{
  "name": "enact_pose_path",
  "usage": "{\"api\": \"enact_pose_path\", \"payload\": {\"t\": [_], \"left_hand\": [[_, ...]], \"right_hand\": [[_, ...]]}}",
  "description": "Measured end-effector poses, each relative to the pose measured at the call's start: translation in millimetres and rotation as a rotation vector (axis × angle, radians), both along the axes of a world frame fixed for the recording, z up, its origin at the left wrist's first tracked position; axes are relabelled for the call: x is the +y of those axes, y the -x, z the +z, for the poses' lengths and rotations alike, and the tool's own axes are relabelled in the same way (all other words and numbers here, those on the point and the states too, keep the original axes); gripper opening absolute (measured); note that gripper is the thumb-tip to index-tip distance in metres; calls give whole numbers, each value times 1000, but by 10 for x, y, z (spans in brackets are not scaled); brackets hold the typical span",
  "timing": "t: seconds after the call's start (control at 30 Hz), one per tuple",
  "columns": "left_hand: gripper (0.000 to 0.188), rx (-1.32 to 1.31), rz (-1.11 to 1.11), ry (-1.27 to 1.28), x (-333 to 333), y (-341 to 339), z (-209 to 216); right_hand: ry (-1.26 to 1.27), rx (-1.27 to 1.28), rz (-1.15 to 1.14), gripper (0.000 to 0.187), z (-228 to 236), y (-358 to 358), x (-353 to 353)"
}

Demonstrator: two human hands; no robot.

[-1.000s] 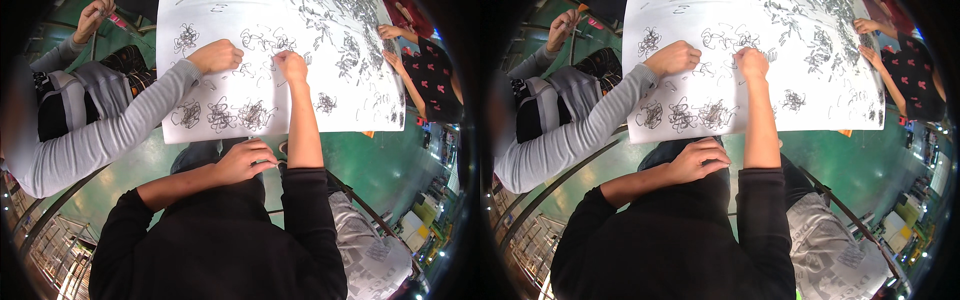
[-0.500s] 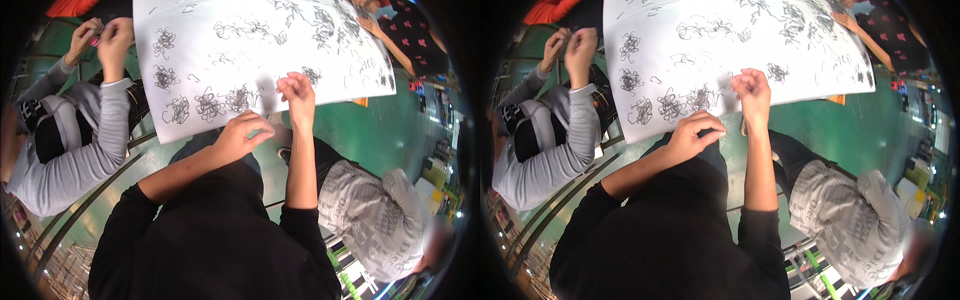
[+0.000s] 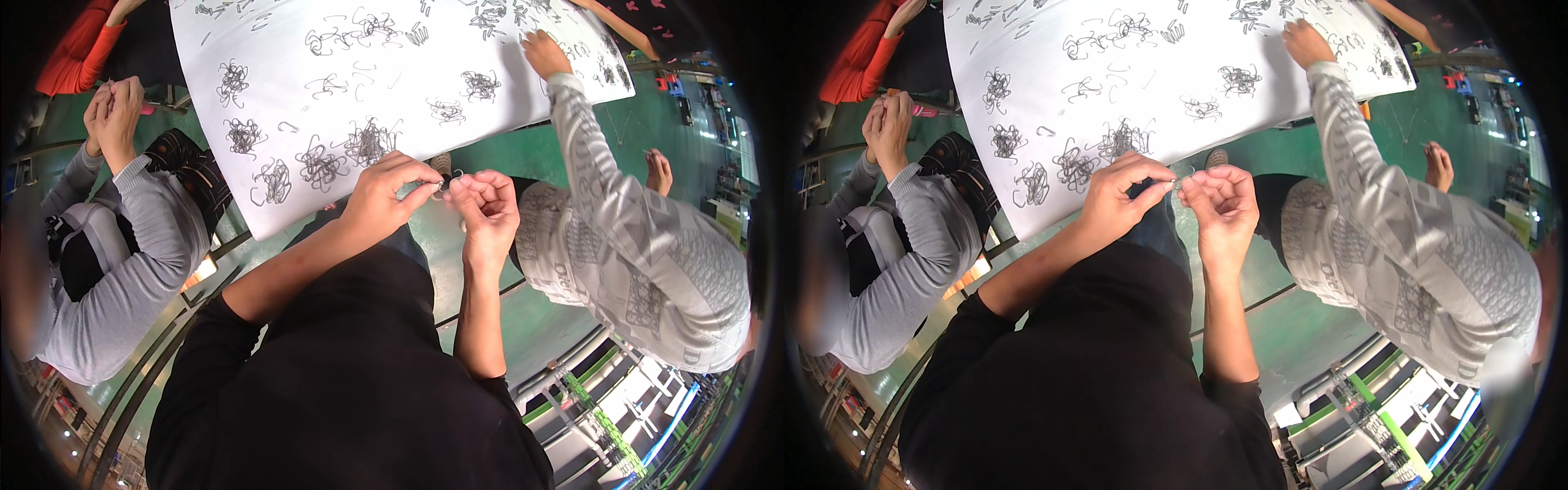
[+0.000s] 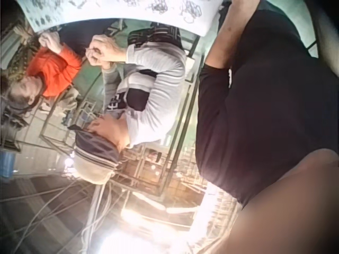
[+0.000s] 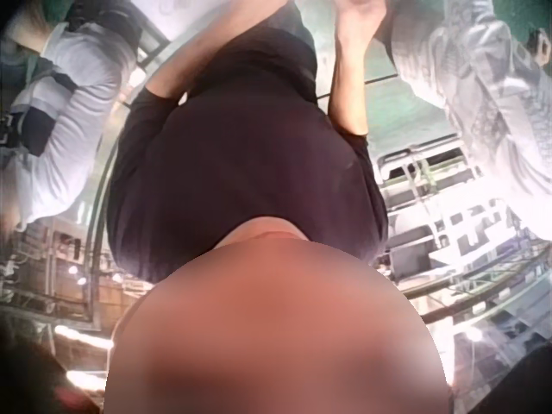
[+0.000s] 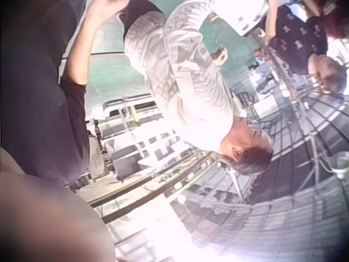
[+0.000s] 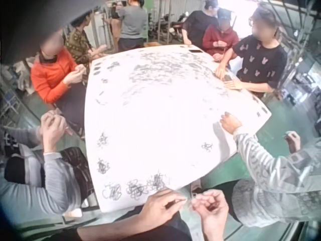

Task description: The person arranges small metal paperclips on a large white sheet of paper, forming abstract patterns. Other people around the table also place paperclips on the same sheet. The person repeatedly picks up and places paperclips in different positions throughout the clip.

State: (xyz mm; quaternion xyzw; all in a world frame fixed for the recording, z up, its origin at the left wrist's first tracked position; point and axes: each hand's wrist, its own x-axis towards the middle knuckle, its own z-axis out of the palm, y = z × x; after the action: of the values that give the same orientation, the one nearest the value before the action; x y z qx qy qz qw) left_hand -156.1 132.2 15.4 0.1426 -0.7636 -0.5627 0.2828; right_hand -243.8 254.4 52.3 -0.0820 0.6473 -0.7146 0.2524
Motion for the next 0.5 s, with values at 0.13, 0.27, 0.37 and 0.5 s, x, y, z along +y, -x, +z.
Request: {"api": "enact_pose_path", "payload": {"t": [0.13, 0.27, 0.37, 0.5], "left_hand": [[17, 9, -12, 55, 23, 19, 38], [27, 35, -45, 109, 42, 81, 33], [35, 107, -61, 170, -81, 169, -86], [25, 13, 86, 308, -729, 607, -502]], "right_hand": [[32, 95, -57, 25, -14, -58, -18], [0, 319, -146, 26, -73, -129, -42], [-30, 544, -183, 30, -140, -178, -19], [0, 568, -169, 32, -228, -156, 9]]}}
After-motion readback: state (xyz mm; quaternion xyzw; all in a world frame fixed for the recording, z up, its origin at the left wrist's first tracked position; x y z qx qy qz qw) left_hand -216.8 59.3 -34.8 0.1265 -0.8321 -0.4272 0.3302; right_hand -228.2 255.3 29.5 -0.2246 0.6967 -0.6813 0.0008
